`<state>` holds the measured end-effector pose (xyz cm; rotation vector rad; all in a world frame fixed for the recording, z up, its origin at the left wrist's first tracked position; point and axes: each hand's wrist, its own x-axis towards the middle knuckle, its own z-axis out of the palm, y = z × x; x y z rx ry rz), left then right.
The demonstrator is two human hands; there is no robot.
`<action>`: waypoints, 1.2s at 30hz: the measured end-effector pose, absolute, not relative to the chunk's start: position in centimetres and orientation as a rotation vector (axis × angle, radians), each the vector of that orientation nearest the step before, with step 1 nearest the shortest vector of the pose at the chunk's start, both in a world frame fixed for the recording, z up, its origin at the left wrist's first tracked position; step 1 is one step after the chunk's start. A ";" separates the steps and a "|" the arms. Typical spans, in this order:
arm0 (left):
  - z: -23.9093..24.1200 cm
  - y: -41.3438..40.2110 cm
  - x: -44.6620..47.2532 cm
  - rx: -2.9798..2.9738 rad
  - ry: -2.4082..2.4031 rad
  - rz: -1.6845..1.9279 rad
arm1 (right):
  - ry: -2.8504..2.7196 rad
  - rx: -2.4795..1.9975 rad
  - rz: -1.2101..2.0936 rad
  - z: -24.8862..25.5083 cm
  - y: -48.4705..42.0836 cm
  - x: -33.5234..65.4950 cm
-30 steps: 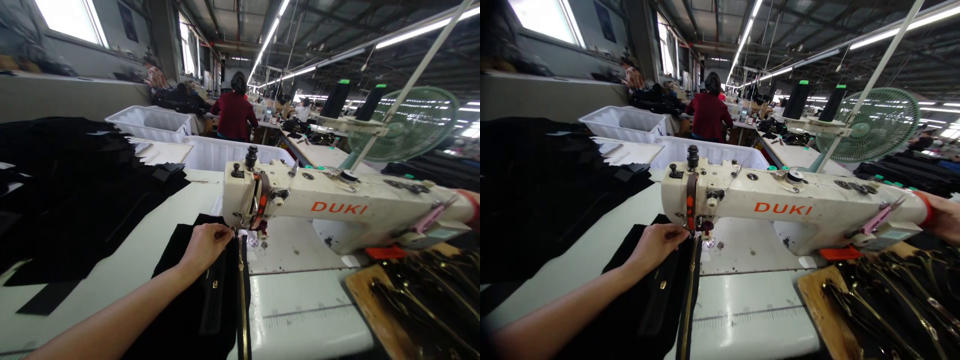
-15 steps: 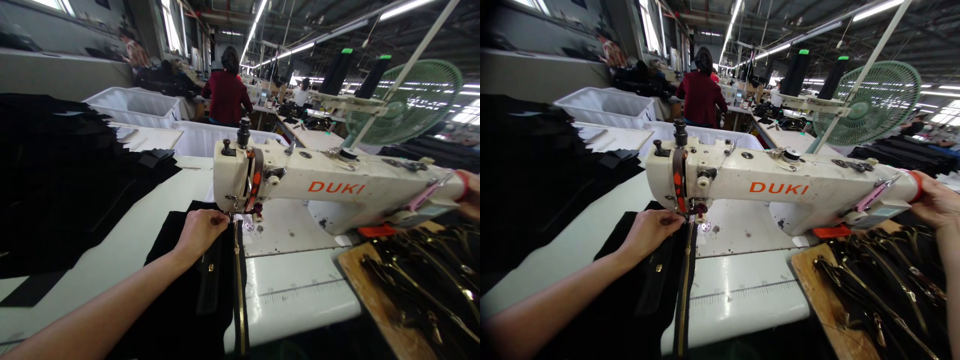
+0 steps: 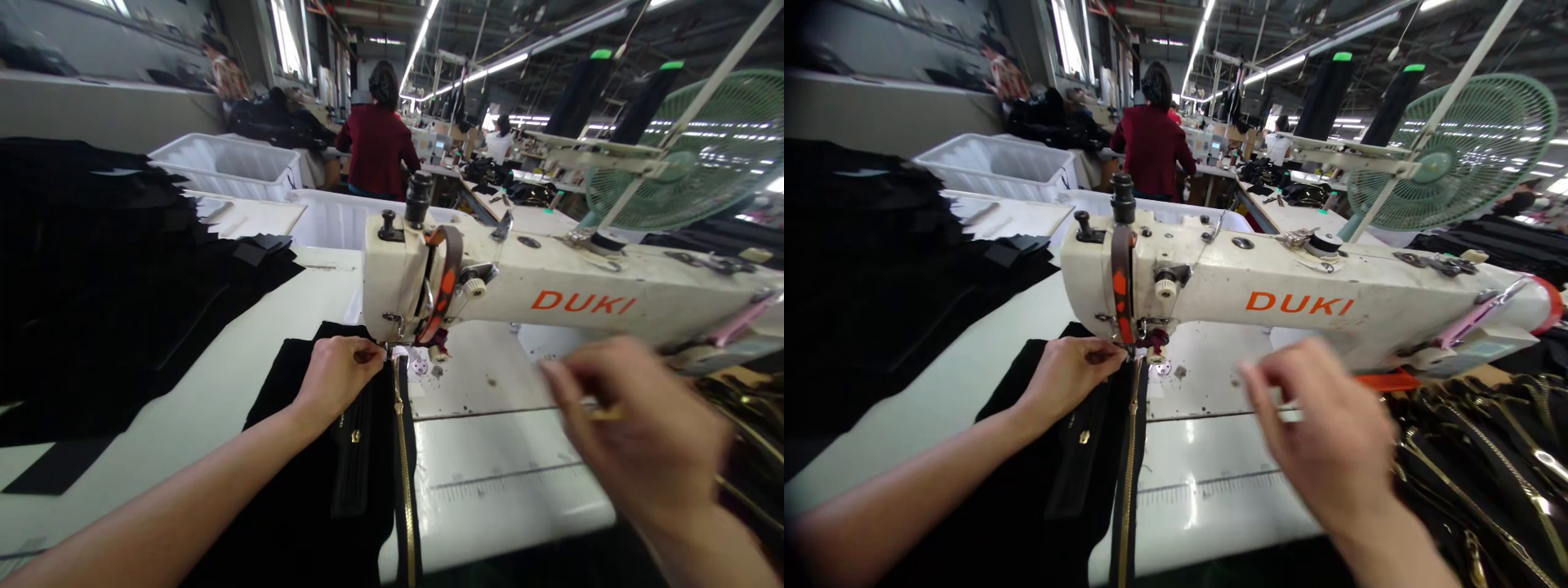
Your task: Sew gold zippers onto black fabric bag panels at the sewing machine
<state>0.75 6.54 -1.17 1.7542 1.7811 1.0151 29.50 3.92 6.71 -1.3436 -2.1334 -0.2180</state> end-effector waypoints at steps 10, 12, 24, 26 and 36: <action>-1.0 6.6 0.8 1.768 1.798 1.017 | -2.454 -1.310 0.382 -1.0 11.1 19.9; -1.0 6.6 0.9 1.766 1.807 1.021 | -2.412 -1.320 0.375 -1.6 12.0 19.6; -1.4 6.7 0.9 1.802 1.829 1.043 | -2.235 -1.327 0.386 -3.9 12.2 19.6; -1.4 6.7 0.9 1.809 1.827 1.041 | -2.218 -1.314 0.394 -3.8 12.2 19.6; -1.3 6.6 0.8 1.842 1.798 1.039 | -2.135 -1.207 0.507 -3.8 12.2 19.5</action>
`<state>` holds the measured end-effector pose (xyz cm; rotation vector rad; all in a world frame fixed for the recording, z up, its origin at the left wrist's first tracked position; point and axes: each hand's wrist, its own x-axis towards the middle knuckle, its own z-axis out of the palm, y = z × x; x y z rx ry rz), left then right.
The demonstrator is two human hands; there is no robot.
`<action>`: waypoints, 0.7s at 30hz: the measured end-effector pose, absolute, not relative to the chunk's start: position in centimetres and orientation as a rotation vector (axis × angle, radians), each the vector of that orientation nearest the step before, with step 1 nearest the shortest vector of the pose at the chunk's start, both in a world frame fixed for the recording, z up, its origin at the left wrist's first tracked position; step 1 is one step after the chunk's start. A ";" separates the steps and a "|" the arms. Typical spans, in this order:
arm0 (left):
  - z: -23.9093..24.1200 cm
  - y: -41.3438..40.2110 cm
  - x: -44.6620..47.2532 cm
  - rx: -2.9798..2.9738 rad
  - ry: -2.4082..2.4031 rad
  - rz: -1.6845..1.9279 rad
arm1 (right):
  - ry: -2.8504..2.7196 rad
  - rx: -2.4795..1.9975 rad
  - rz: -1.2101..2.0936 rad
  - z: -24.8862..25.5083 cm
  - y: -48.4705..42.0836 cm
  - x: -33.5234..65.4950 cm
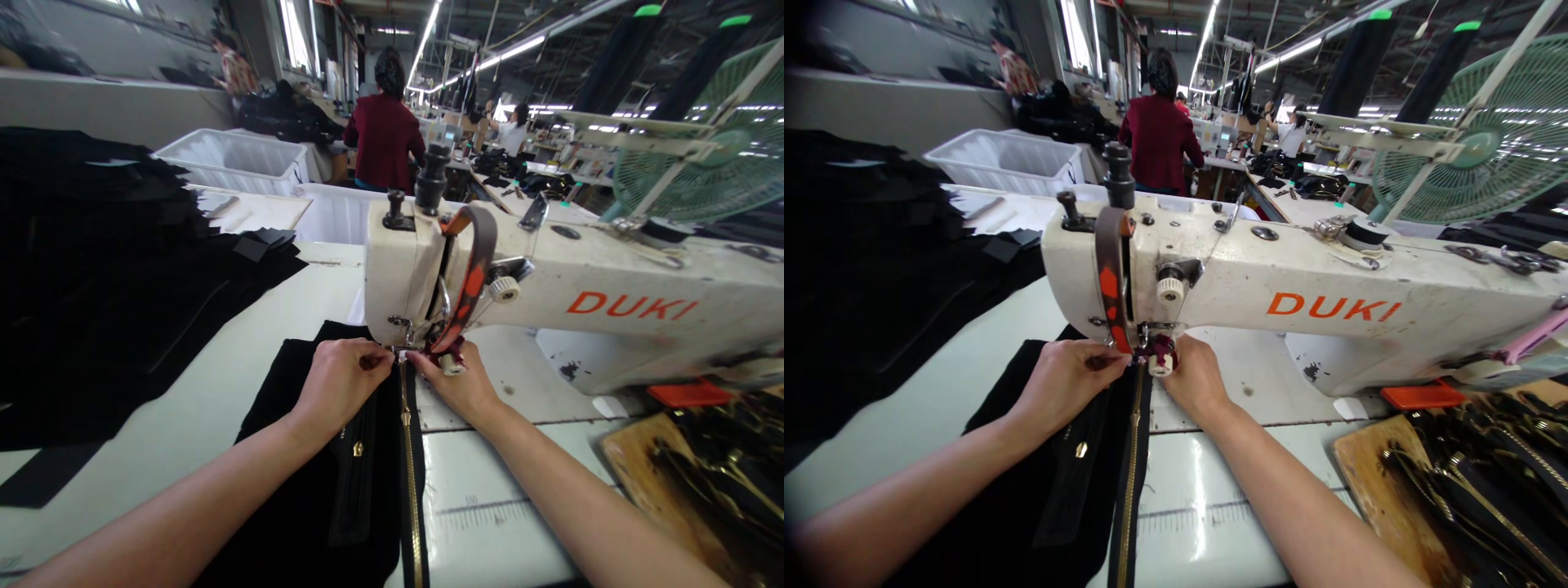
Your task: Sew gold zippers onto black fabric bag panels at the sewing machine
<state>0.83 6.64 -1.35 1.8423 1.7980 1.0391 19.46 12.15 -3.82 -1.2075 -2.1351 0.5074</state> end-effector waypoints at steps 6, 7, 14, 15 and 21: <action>-1.4 6.7 0.8 1.877 1.783 1.046 | -2.091 -1.124 0.632 -4.0 12.2 18.8; -1.5 6.7 0.8 1.886 1.780 1.047 | -2.079 -1.116 0.652 -4.0 12.2 18.6; -1.6 6.2 0.9 2.011 1.716 1.043 | -1.960 -1.068 0.810 -3.7 11.9 18.4; -1.5 6.0 0.9 2.037 1.694 1.045 | -1.938 -1.063 0.837 -3.6 11.9 18.6; -0.6 4.9 0.4 2.283 1.585 1.009 | -1.816 -1.044 1.021 -3.0 13.0 19.9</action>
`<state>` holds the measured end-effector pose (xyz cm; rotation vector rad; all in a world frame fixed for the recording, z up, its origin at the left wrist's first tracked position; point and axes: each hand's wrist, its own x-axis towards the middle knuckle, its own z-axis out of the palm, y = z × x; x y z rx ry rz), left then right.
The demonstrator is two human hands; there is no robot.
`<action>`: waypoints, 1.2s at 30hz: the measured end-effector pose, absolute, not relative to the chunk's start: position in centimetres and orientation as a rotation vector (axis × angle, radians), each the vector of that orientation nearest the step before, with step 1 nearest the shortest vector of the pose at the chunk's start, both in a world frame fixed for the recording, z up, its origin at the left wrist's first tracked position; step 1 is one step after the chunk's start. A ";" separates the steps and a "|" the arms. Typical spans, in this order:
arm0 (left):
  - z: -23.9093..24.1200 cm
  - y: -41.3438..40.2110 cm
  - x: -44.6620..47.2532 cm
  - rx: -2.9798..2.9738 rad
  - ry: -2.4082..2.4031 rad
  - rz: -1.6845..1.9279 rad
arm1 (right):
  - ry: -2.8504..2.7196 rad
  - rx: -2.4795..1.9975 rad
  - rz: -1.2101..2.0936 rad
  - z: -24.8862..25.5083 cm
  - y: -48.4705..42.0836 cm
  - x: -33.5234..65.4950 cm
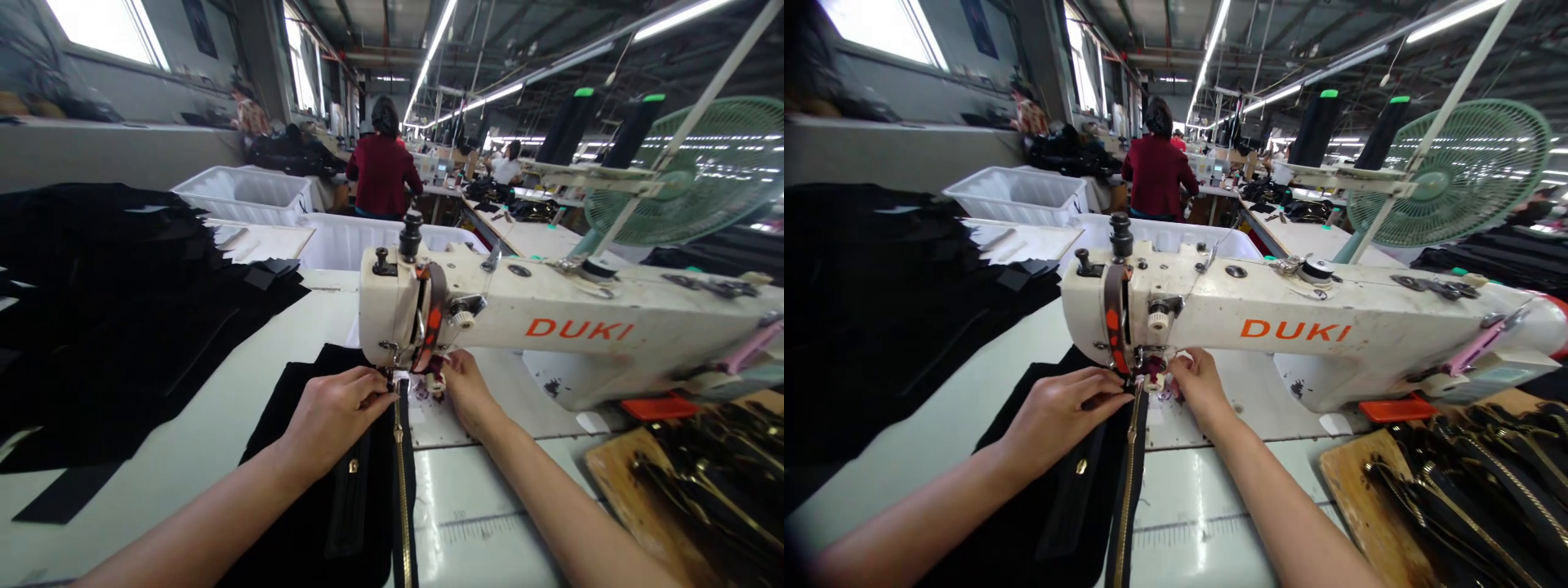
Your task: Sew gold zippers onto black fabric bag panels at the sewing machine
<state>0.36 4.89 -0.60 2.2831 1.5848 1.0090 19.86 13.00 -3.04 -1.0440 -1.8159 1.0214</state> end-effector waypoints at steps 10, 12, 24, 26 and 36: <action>-0.8 2.9 -0.2 2.553 1.525 0.505 | -2.144 -1.090 0.759 -2.2 11.8 21.0; -1.1 2.7 -0.1 2.584 1.527 0.515 | -2.253 -1.073 0.673 -2.2 11.2 21.1; -1.5 2.1 0.3 2.654 1.590 0.423 | -2.704 -0.703 0.109 -0.9 9.8 21.6; -1.5 2.0 0.3 2.659 1.592 0.432 | -2.762 -0.619 -0.025 -1.0 9.5 21.4; -1.7 2.3 0.3 2.651 1.603 0.460 | -2.700 -0.628 0.071 -1.2 9.8 20.4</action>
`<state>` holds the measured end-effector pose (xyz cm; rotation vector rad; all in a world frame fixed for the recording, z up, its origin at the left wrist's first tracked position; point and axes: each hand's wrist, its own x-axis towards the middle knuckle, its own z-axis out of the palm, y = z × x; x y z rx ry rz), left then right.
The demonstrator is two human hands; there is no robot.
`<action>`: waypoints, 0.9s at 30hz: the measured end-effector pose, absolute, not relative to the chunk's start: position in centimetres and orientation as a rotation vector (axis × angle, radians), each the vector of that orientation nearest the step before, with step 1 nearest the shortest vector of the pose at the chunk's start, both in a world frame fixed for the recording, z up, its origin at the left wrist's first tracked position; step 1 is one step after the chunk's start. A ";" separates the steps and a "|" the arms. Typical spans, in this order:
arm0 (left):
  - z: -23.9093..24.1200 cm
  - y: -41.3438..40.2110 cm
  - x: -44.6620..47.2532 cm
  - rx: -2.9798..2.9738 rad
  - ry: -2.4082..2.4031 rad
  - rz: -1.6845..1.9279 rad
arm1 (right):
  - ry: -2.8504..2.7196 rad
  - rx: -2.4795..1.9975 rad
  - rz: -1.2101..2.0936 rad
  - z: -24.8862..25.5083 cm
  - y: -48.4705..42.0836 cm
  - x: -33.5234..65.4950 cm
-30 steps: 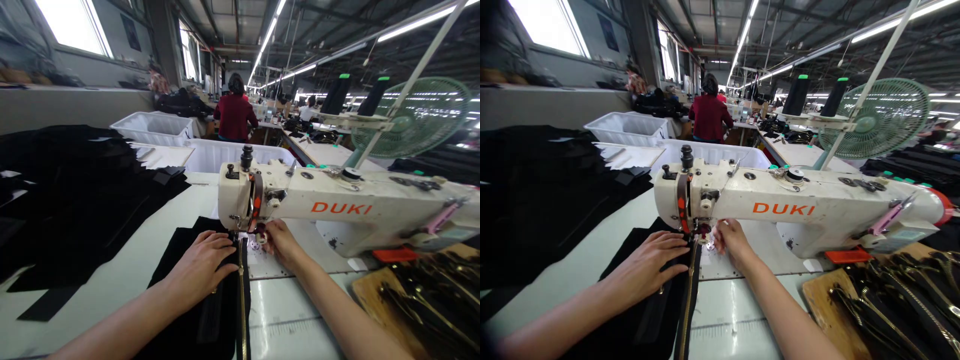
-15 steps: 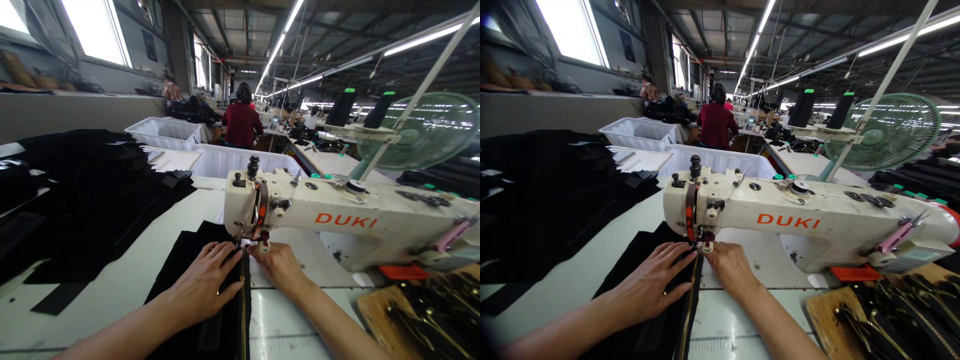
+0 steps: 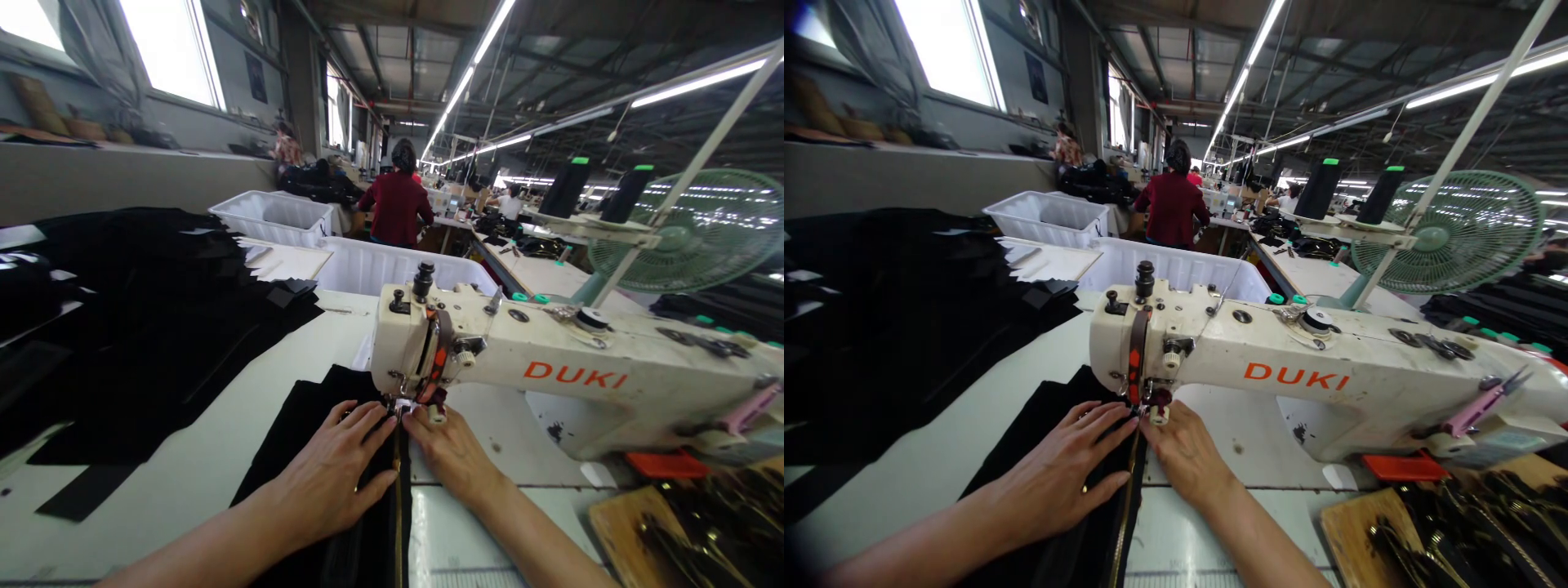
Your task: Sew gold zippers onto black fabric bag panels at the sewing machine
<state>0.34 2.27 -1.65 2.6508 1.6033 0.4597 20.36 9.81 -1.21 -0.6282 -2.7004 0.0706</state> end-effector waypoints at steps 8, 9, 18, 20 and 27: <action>-1.7 2.3 0.2 2.668 1.593 0.514 | -2.449 -0.898 0.208 -1.4 10.6 21.2; -1.7 2.3 0.2 2.669 1.595 0.506 | -2.399 -0.949 0.222 -1.3 10.7 21.4; -1.6 2.1 0.4 2.680 1.589 0.446 | -2.283 -1.104 0.158 -0.6 11.1 21.6; -1.5 1.9 0.5 2.683 1.592 0.438 | -2.287 -1.118 0.135 -0.5 11.0 21.6; -1.2 1.6 0.5 2.691 1.595 0.476 | -2.312 -1.141 0.153 0.6 9.9 21.6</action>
